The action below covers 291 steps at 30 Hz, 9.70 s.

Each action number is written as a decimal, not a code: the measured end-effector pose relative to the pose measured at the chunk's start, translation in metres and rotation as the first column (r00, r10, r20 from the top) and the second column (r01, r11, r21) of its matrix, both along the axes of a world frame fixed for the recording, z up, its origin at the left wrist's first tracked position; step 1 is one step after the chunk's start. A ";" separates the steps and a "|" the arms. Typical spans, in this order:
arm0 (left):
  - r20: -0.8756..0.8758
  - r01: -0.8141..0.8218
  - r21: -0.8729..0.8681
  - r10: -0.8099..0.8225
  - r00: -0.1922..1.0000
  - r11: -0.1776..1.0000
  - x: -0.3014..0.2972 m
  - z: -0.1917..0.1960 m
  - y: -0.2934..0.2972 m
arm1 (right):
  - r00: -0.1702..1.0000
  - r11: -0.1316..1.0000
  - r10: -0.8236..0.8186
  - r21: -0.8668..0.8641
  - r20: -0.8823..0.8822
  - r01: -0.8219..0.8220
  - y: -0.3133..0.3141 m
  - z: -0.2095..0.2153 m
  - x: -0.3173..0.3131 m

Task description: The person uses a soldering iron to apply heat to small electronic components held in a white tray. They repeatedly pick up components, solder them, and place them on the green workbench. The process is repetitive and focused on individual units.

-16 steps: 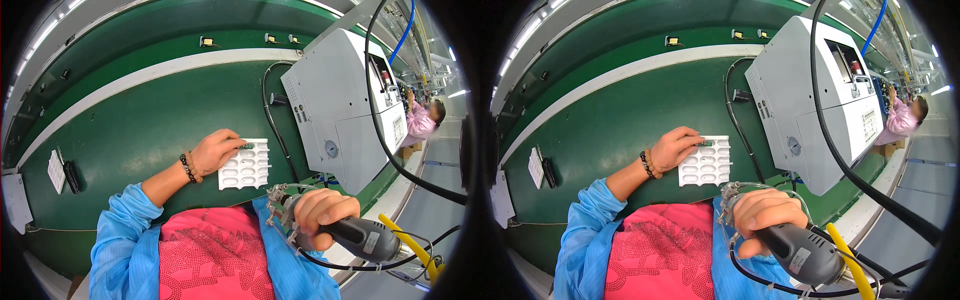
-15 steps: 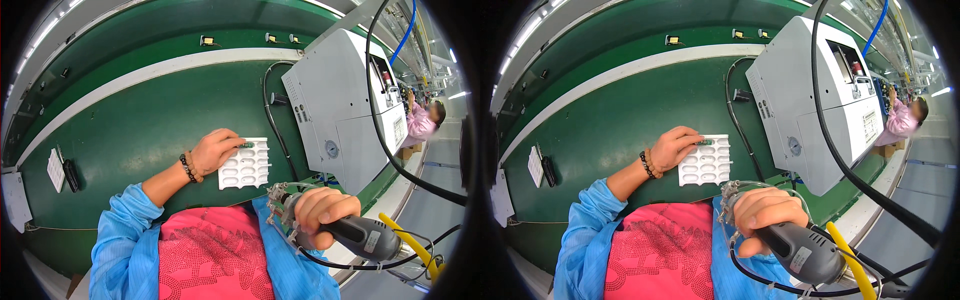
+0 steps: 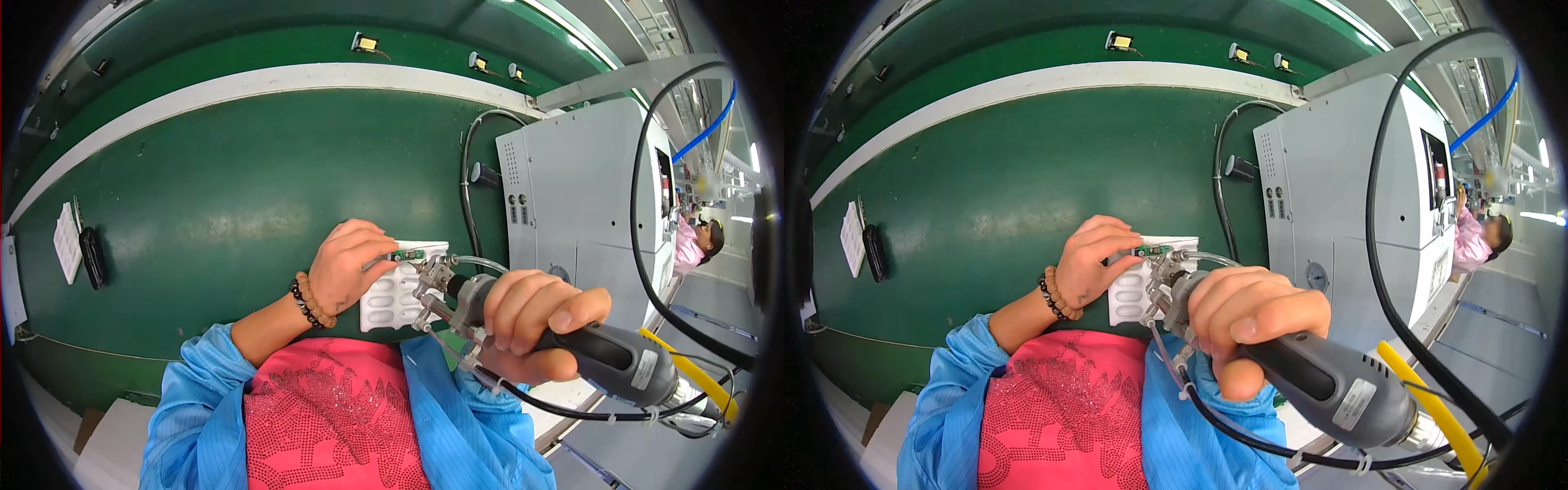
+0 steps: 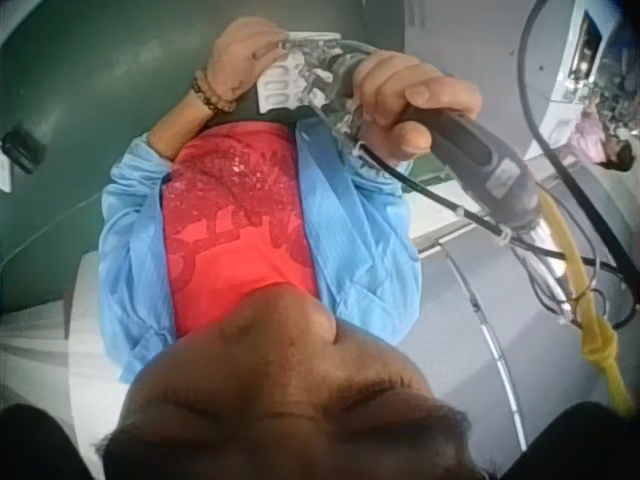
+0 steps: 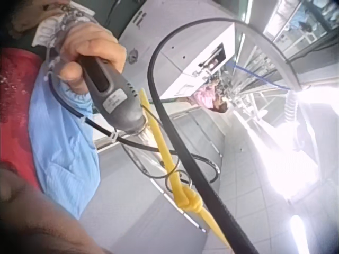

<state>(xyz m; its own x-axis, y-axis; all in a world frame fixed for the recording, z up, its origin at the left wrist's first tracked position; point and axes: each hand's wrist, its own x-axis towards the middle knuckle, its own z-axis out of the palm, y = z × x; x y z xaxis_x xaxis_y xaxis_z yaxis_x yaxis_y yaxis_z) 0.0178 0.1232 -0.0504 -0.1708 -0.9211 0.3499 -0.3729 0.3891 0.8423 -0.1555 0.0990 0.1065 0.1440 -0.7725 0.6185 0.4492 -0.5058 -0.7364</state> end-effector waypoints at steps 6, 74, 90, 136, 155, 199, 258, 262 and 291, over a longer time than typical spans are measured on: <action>-0.008 0.010 0.040 -0.009 1.000 0.999 0.001 -0.001 -0.002 | 0.998 0.999 0.054 -0.007 -0.038 -0.054 -0.011 -0.007 0.007; 0.404 -0.213 -0.110 0.240 0.883 0.971 0.142 0.015 -0.248 | 0.997 0.991 0.030 -0.130 -0.072 -0.040 0.024 0.026 -0.050; 0.170 0.045 -0.035 -0.039 0.985 0.998 0.003 0.018 -0.003 | 0.990 0.986 0.116 -0.114 -0.081 -0.125 0.016 0.019 -0.041; 0.053 -0.043 -0.053 0.045 0.998 0.998 0.011 0.019 -0.005 | 0.998 0.978 -0.053 -0.206 -0.030 0.045 0.019 0.042 -0.026; 0.490 -0.044 -0.270 0.177 0.853 0.962 0.127 0.019 -0.270 | 0.997 0.979 -0.073 -0.190 0.004 0.072 0.028 0.024 -0.046; -0.006 -0.018 0.004 0.018 1.000 1.000 0.003 -0.001 -0.007 | 0.995 0.992 0.103 -0.071 -0.006 -0.103 -0.020 -0.017 0.018; 0.453 -0.526 -0.393 0.657 0.602 0.754 0.185 0.056 -0.164 | 0.990 0.963 -0.140 -0.232 -0.009 0.134 0.028 0.038 -0.041; 0.498 -0.315 -0.412 0.501 0.707 0.855 0.180 0.050 -0.222 | 0.994 0.967 -0.107 -0.232 -0.005 0.103 0.024 0.032 -0.044; 0.481 0.465 0.061 -0.434 0.762 0.883 0.010 0.041 -0.040 | 0.998 0.973 -0.052 -0.225 -0.025 0.045 0.022 0.014 -0.038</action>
<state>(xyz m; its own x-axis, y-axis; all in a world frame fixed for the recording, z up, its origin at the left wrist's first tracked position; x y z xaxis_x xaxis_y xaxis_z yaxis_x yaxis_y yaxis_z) 0.0279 0.0830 -0.0094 -0.7160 -0.6776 0.1677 -0.4833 0.6545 0.5814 -0.1940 0.1213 0.1209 0.1309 -0.6210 0.7728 0.3993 -0.6804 -0.6145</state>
